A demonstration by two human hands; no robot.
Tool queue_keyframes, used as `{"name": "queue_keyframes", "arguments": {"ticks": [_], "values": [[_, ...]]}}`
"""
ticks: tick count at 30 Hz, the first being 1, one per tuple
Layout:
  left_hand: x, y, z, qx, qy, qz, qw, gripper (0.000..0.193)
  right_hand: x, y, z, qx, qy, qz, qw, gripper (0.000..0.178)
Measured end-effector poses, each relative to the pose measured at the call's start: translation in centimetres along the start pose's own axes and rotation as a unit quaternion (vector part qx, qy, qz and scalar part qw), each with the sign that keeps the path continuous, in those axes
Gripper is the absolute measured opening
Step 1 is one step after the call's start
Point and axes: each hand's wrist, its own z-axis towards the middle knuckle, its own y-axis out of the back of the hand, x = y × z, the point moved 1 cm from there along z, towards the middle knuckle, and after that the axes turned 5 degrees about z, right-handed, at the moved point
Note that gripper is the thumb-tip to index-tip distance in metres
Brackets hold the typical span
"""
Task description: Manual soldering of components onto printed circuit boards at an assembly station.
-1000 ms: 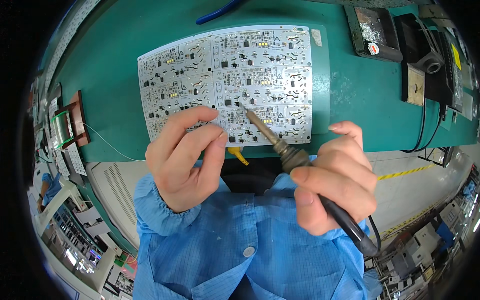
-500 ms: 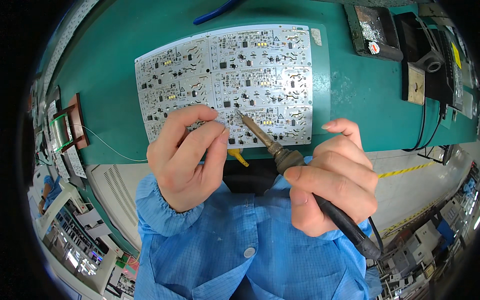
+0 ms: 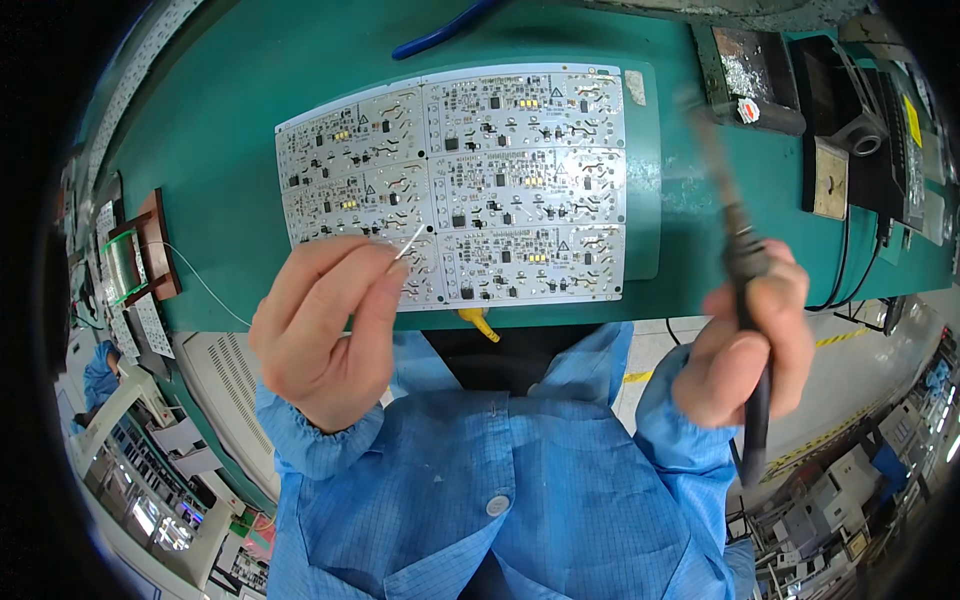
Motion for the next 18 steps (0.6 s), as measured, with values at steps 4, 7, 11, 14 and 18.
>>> {"name": "queue_keyframes", "arguments": {"ticks": [4, 7, 11, 14, 18], "values": [[0.5, 0.0, 0.1, -0.002, 0.019, 0.001, 1.0, 0.023, -1.9, -1.1, 1.3, -0.049, -0.06, -0.179, 0.981, 0.045], [0.4, 0.2, 0.4, -0.004, 0.043, 0.0, 0.999, 0.023, -2.6, -0.8, 1.9, 0.016, -0.14, -0.208, 0.968, 0.041], [0.4, -0.3, 0.9, -0.001, 0.064, -0.014, 0.998, 0.023, -1.9, -0.9, 2.1, -0.021, -0.13, -0.183, 0.974, 0.038], [0.5, -1.3, 1.5, -0.009, 0.019, -0.004, 1.0, 0.022, -0.4, -0.7, 2.1, -0.012, -0.083, -0.14, 0.987, 0.034], [-0.1, -1.7, 2.3, 0.053, 0.04, 0.006, 0.998, 0.016, 2.0, -2.6, 3.4, 0.138, 0.0, -0.042, 0.99, 0.025]]}}
